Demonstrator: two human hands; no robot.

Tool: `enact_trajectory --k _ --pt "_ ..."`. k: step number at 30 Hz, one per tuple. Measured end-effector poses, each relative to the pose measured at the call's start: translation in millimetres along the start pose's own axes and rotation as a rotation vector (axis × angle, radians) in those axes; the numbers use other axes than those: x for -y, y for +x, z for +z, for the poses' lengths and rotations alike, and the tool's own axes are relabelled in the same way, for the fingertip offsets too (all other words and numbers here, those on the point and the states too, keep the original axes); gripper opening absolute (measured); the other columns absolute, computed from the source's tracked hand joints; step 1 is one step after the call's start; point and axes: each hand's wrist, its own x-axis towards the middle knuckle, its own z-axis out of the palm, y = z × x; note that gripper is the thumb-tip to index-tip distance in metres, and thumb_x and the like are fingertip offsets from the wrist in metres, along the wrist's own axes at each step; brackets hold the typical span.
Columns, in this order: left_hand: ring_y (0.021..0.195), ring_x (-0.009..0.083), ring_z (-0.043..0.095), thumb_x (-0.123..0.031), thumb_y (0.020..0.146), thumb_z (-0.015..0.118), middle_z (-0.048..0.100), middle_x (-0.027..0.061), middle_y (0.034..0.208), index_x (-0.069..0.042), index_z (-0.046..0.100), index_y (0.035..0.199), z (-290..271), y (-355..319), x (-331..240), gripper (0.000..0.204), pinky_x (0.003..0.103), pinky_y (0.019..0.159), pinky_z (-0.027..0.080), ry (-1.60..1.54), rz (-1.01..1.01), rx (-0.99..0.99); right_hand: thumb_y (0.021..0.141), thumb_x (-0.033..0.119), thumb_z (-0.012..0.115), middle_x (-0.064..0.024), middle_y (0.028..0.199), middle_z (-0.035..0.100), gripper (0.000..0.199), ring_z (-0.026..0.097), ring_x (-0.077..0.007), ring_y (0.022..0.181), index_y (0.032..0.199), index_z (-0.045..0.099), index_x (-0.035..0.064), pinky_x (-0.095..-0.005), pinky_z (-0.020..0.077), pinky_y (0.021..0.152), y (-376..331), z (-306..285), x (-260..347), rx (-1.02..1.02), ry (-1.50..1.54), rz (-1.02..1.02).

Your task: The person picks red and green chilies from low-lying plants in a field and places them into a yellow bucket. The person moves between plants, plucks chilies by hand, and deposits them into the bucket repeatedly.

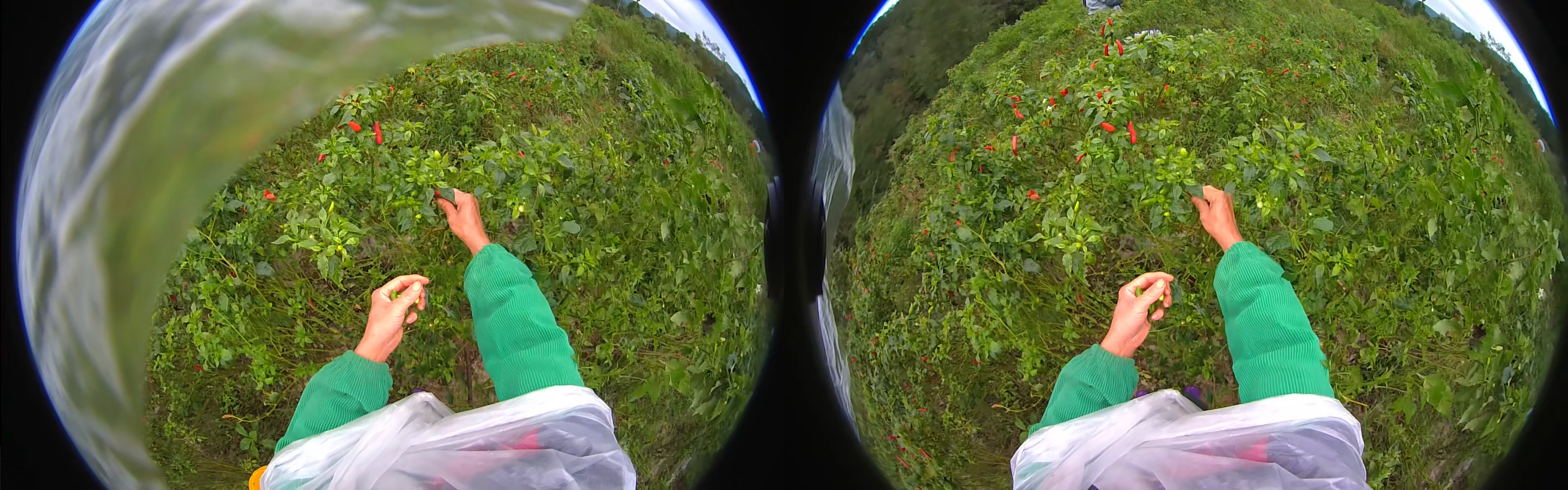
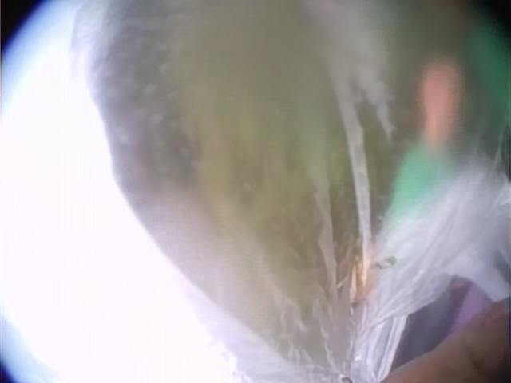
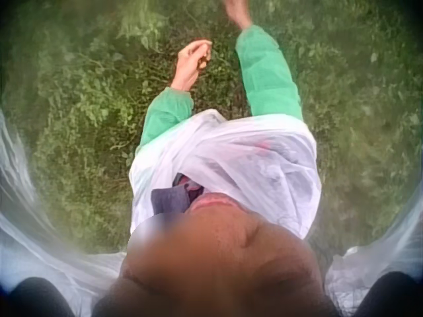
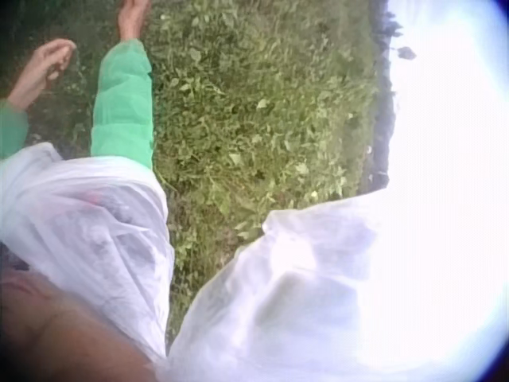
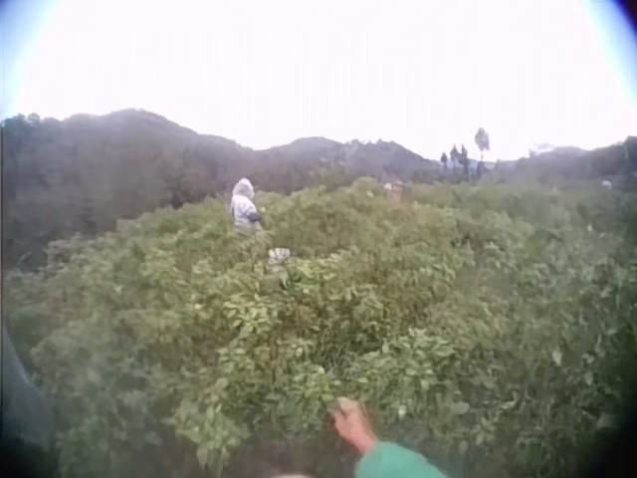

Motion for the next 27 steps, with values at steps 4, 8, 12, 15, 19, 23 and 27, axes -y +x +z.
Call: enact_trajectory --k 4,8,12,15,19,23,27 --pt "0.06 0.0075 0.048 -0.018 0.091 0.058 0.052 -0.0012 0.069 -0.002 0.062 0.094 32 38 3 0.016 0.021 0.045 0.03 0.031 -0.014 -0.076 0.081 0.001 0.061 -0.0137 0.093 0.061 0.017 0.058 -0.0289 0.084 0.097 0.062 -0.0008 -0.0361 0.0474 0.069 -45 19 -6 -0.146 -0.13 -0.527" --pt "0.055 0.0079 0.046 -0.022 0.083 0.07 0.05 -0.0006 0.07 -0.004 0.055 0.09 36 66 16 0.025 0.022 0.041 0.03 -0.001 -0.084 -0.376 0.078 0.0 0.063 -0.015 0.106 0.059 0.019 0.056 -0.0337 0.098 0.097 0.061 -0.0015 -0.0401 0.0491 0.076 -76 17 -6 0.053 -0.151 -0.452" --pt "0.048 0.0064 0.043 -0.019 0.081 0.072 0.053 -0.0013 0.069 -0.005 0.053 0.084 23 80 34 0.024 0.02 0.037 0.027 -0.011 -0.003 -0.471 0.08 0.003 0.061 -0.0155 0.098 0.055 0.024 0.051 -0.0344 0.096 0.103 0.059 -0.0017 -0.0433 0.043 0.083 -81 7 -2 -0.006 -0.238 -0.522" --pt "0.05 0.0099 0.048 -0.015 0.081 0.07 0.054 0.0006 0.063 0.0 0.059 0.092 13 83 40 0.022 0.027 0.04 0.035 0.217 0.133 -0.565 0.084 0.005 0.059 -0.018 0.095 0.053 0.026 0.05 -0.037 0.089 0.109 0.057 -0.0014 -0.0467 0.0401 0.092 -74 -7 -8 0.19 -0.1 -0.444" --pt "0.056 0.0189 0.056 -0.019 0.08 0.07 0.063 0.0098 0.066 0.001 0.067 0.097 10 81 41 0.026 0.037 0.053 0.045 0.806 0.199 -0.423 0.09 0.007 0.052 -0.0221 0.111 0.053 0.03 0.049 -0.0411 0.103 0.119 0.05 -0.0004 -0.0486 0.0384 0.097 -78 -10 -21 0.259 -0.258 -0.291" --pt "0.06 0.0281 0.061 -0.021 0.08 0.07 0.063 0.0161 0.065 -0.004 0.07 0.1 9 80 42 0.027 0.041 0.06 0.049 1.203 0.191 -0.35 0.094 0.016 0.047 -0.0227 0.131 0.042 0.041 0.04 -0.0391 0.118 0.132 0.039 0.0046 -0.0485 0.0399 0.097 -73 -13 -28 0.491 -0.214 -0.189" --pt "0.053 0.0252 0.057 -0.018 0.081 0.068 0.056 0.0154 0.054 -0.001 0.069 0.1 -3 84 39 0.026 0.04 0.058 0.048 1.29 0.282 -0.244 0.093 0.018 0.052 -0.0175 0.114 0.05 0.043 0.047 -0.0307 0.098 0.132 0.039 0.0045 -0.0459 0.0421 0.09 -60 -17 -27 0.628 -0.299 -0.198"
